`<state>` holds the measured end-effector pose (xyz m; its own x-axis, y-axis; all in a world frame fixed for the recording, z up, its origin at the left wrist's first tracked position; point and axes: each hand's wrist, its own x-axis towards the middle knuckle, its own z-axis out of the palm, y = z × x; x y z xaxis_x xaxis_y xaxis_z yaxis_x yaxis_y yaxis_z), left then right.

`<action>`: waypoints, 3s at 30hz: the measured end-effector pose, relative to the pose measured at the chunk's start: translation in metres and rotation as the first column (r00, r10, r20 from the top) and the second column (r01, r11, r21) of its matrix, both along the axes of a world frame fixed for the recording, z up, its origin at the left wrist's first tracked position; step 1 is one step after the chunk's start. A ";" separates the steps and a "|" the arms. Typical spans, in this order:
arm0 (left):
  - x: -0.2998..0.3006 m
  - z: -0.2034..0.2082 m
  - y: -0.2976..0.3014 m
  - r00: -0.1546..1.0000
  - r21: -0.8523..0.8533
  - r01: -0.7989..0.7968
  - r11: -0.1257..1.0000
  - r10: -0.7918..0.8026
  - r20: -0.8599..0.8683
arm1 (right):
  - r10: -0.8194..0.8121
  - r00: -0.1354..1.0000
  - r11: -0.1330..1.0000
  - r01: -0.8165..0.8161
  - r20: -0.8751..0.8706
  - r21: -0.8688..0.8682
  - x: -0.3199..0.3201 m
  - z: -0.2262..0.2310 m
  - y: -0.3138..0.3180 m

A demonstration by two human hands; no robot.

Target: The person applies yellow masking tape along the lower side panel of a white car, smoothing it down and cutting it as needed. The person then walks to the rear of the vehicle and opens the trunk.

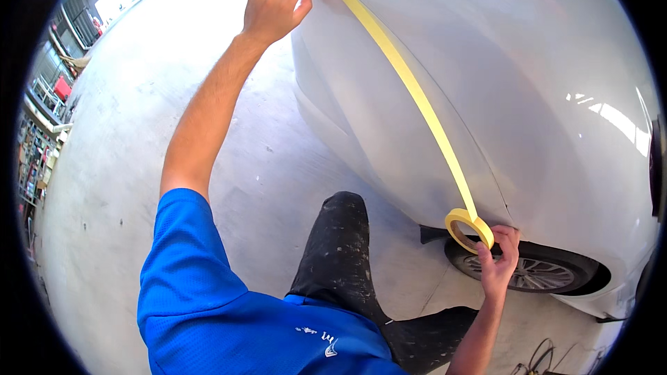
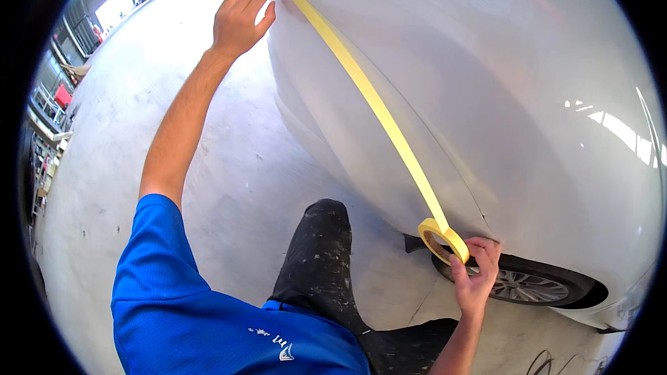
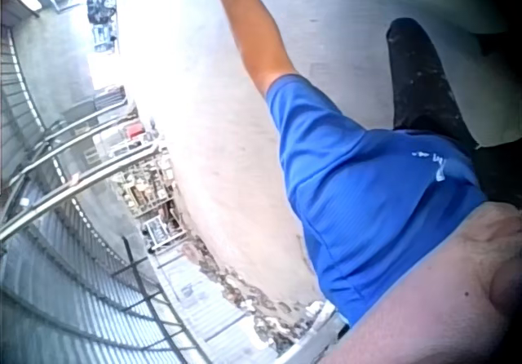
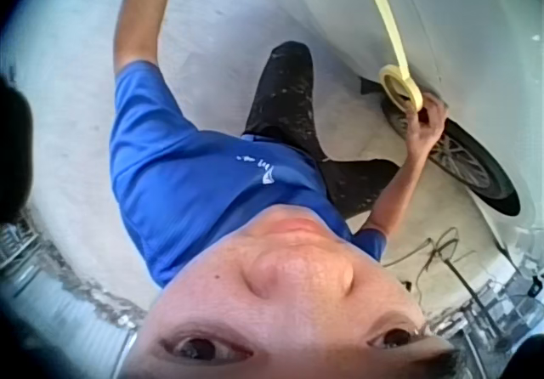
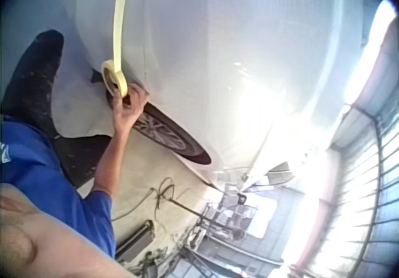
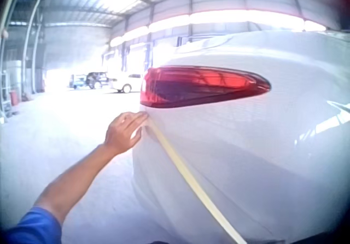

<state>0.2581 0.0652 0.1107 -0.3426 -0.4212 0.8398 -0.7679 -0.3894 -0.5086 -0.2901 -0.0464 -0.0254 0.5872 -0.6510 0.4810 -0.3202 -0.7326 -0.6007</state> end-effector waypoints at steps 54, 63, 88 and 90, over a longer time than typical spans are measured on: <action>-0.039 0.006 0.031 0.990 0.323 -0.085 0.942 0.117 -0.081 | -0.162 0.986 0.974 0.152 0.042 0.169 -0.007 -0.027 -0.001; -0.049 -0.013 0.024 0.996 0.259 -0.058 0.964 0.074 -0.052 | -0.192 0.973 0.962 0.162 0.126 0.221 -0.004 -0.029 -0.003; -0.066 -0.034 0.014 0.998 0.187 -0.015 0.982 0.026 -0.056 | -0.159 0.948 0.944 0.065 0.275 0.324 -0.017 -0.032 0.017; -0.066 -0.033 0.014 0.998 0.188 -0.013 0.982 0.024 -0.055 | -0.172 0.926 0.922 0.031 0.335 0.386 -0.018 -0.030 0.002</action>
